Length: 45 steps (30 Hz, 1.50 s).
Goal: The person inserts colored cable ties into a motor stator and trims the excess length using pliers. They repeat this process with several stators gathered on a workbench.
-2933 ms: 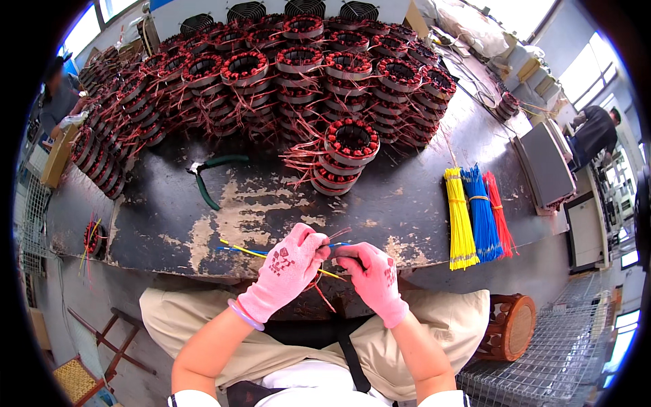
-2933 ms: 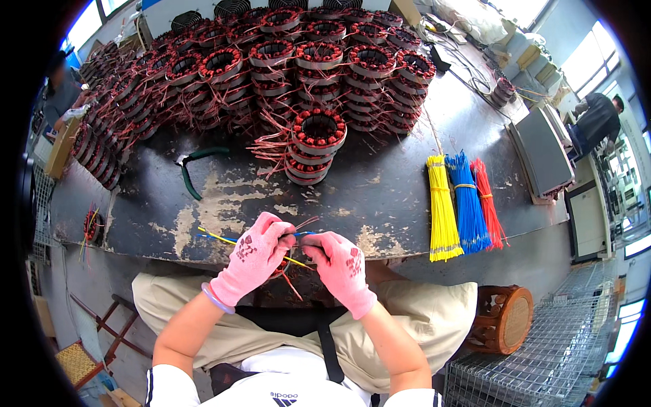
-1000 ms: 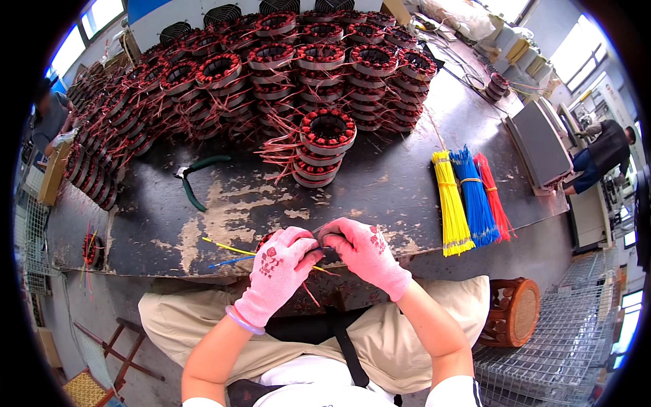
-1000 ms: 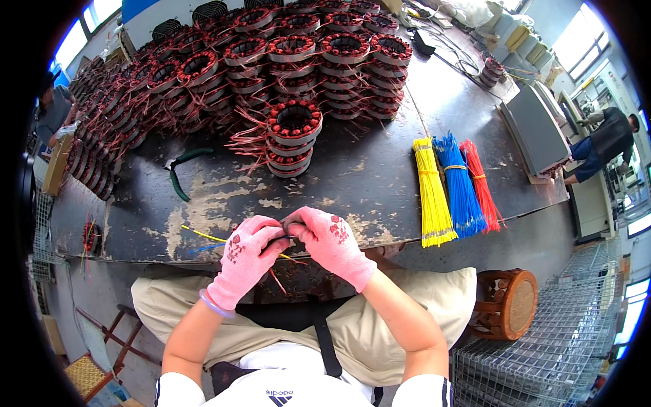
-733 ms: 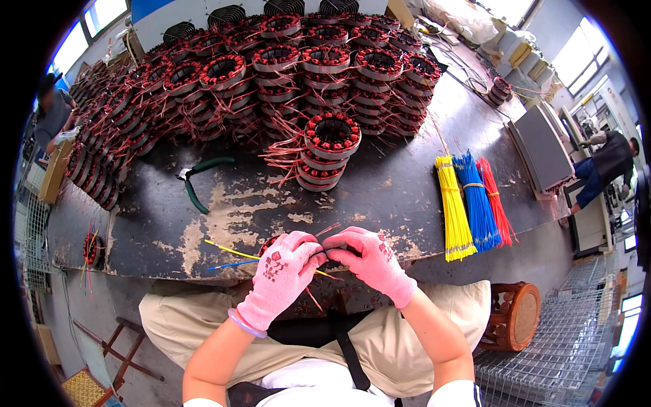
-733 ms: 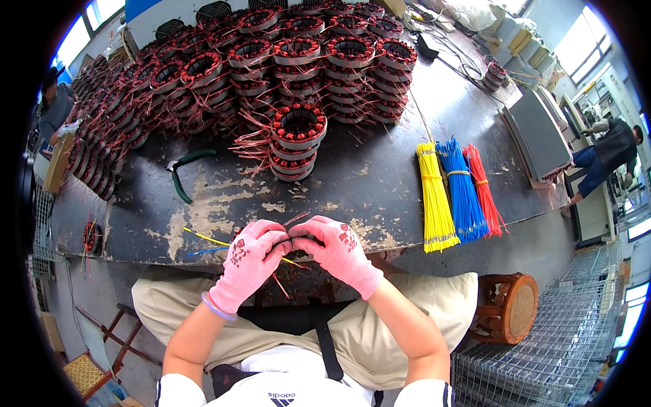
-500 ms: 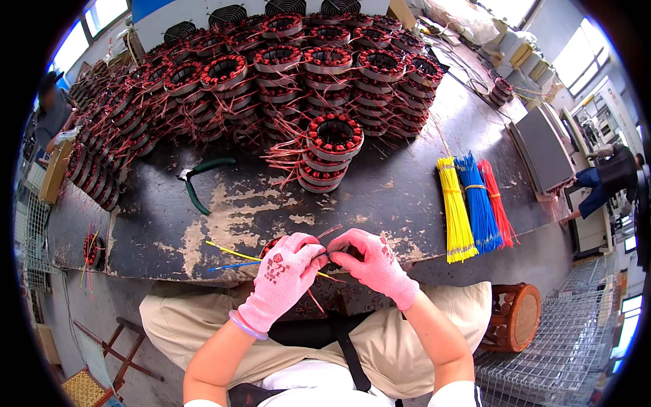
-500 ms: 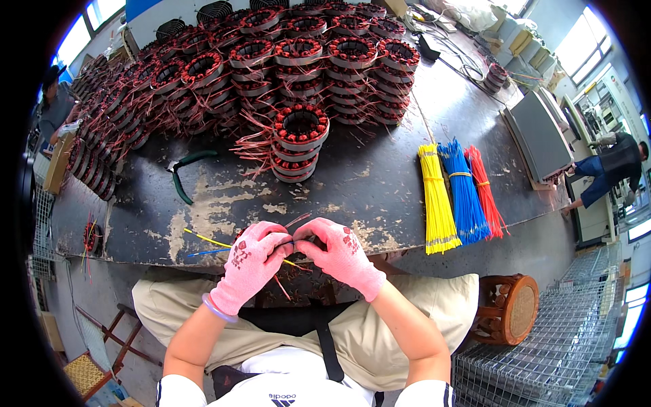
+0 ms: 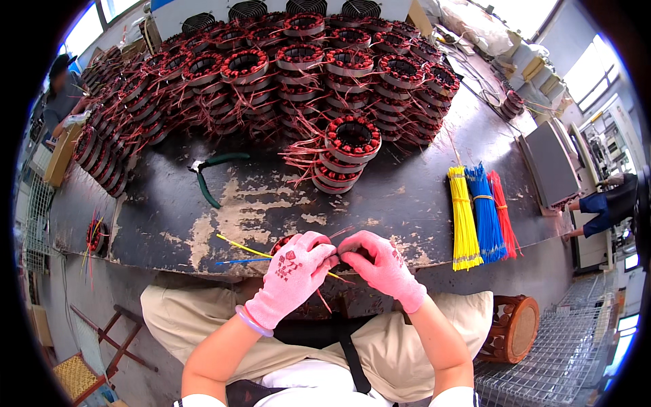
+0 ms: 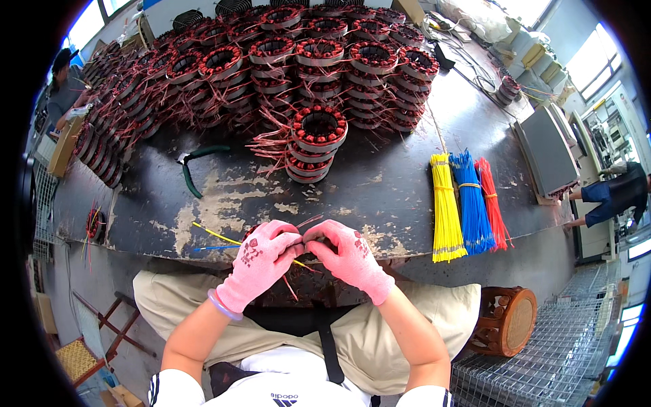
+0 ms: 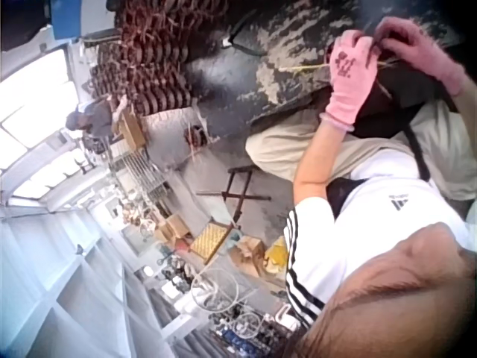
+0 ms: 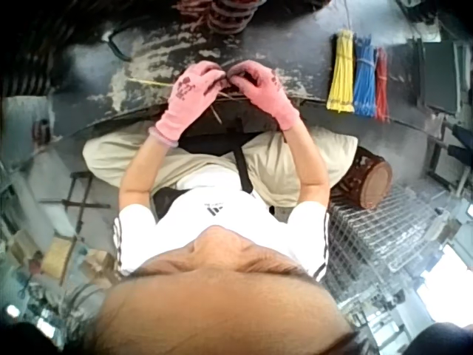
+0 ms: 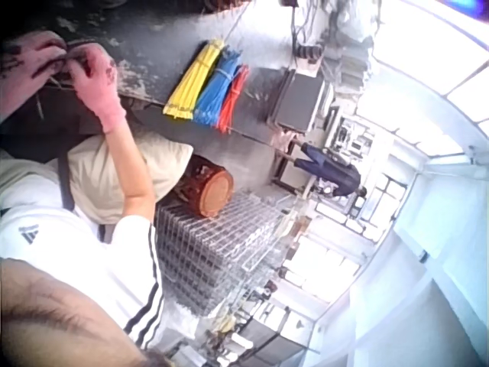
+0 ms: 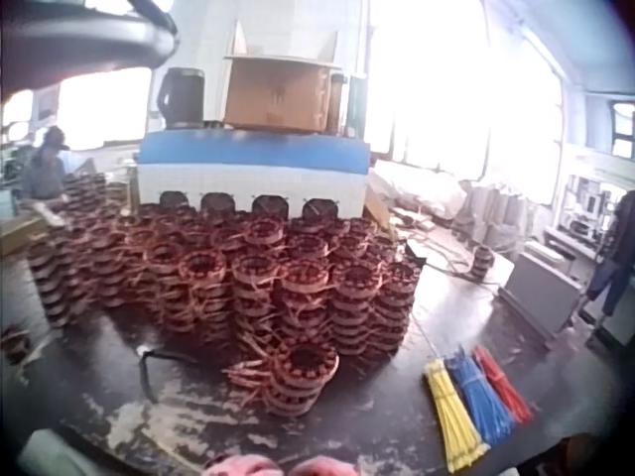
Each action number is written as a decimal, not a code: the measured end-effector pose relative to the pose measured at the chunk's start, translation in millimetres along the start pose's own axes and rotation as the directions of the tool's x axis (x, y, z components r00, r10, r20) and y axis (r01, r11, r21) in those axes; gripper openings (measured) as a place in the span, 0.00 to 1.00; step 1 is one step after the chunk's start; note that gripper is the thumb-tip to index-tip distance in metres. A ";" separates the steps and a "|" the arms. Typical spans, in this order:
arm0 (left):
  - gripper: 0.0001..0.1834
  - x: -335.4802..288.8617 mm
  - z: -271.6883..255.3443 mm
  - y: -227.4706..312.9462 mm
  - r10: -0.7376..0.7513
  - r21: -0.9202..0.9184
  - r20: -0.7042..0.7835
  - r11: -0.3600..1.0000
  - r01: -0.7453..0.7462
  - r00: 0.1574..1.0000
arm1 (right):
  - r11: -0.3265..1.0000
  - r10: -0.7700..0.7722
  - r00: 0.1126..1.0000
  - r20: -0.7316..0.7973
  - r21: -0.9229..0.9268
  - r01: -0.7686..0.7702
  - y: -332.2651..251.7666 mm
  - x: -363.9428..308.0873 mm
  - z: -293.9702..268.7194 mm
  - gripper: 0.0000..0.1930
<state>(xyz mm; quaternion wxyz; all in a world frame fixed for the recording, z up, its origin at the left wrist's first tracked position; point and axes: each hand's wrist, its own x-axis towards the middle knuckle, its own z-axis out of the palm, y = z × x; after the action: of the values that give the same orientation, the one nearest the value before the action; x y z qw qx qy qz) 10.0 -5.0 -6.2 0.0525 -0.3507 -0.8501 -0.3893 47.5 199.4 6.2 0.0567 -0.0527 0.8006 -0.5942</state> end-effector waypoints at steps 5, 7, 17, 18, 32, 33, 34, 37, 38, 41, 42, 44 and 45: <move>0.10 -3.7 -0.3 -0.7 -0.007 -0.008 0.006 1.000 0.007 1.000 | 0.997 -0.006 1.000 0.026 -0.075 0.008 -2.1 -2.0 -1.5 0.08; 0.10 -2.6 0.7 0.0 -0.001 -0.007 0.001 1.000 0.001 1.000 | 0.996 0.083 0.996 0.007 -0.009 -0.083 0.8 -3.0 -1.5 0.09; 0.09 -3.1 1.8 -4.0 0.019 0.015 0.009 1.000 -0.019 1.000 | 0.987 -0.093 0.996 0.002 -0.134 0.093 2.3 1.6 -2.9 0.11; 0.09 -3.0 1.6 -3.4 0.013 0.010 0.007 1.000 -0.013 1.000 | 0.989 -0.084 0.996 0.006 -0.123 0.084 2.5 2.5 -2.4 0.11; 0.09 -0.3 -2.3 1.5 -0.002 0.013 0.022 1.000 0.002 1.000 | 0.952 0.280 0.960 -0.005 0.133 -0.276 -4.3 6.0 5.2 0.09; 0.09 0.9 -2.5 1.6 0.000 0.021 0.036 1.000 -0.001 0.999 | 0.937 0.323 0.947 0.002 0.139 -0.320 -2.0 7.3 4.9 0.09; 0.09 1.8 -2.3 1.9 0.002 0.029 0.051 1.000 -0.004 0.999 | 0.934 0.325 0.946 0.007 0.155 -0.322 2.9 7.3 4.2 0.09; 0.09 1.4 -1.6 2.2 -0.001 0.019 0.018 1.000 0.001 1.000 | 0.985 0.171 0.979 -0.108 0.006 -0.171 8.8 5.4 4.4 0.11; 0.08 0.4 -1.2 1.5 0.001 0.016 0.012 1.000 -0.001 1.000 | 0.981 -0.007 0.980 -0.200 -0.189 -0.032 3.5 -2.6 6.8 0.13; 0.08 -1.0 0.4 -0.2 -0.006 0.014 0.002 1.000 0.006 1.000 | 0.716 -0.383 0.917 -0.114 -0.664 0.216 3.8 -13.5 4.1 0.21; 0.08 -0.3 0.9 -0.4 -0.016 0.020 0.005 1.000 0.016 1.000 | 0.591 -0.453 0.891 -0.042 -0.762 0.265 6.4 -13.9 5.4 0.22; 0.07 -1.2 -0.2 -0.2 -0.046 0.023 0.023 0.999 0.046 0.999 | 0.417 -0.483 0.873 0.066 -0.859 0.296 14.9 -14.4 9.4 0.26; 0.07 -0.1 -0.7 0.2 -0.039 0.018 0.023 0.999 0.039 0.999 | 0.409 -0.503 0.860 0.082 -0.854 0.321 18.3 -12.5 8.5 0.24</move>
<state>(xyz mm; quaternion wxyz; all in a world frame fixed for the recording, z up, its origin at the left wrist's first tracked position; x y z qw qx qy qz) 10.0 -5.5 -5.7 0.0379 -0.3381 -0.8608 -0.3785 60.9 198.5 -13.4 -0.2004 -0.2132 0.9478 -0.1267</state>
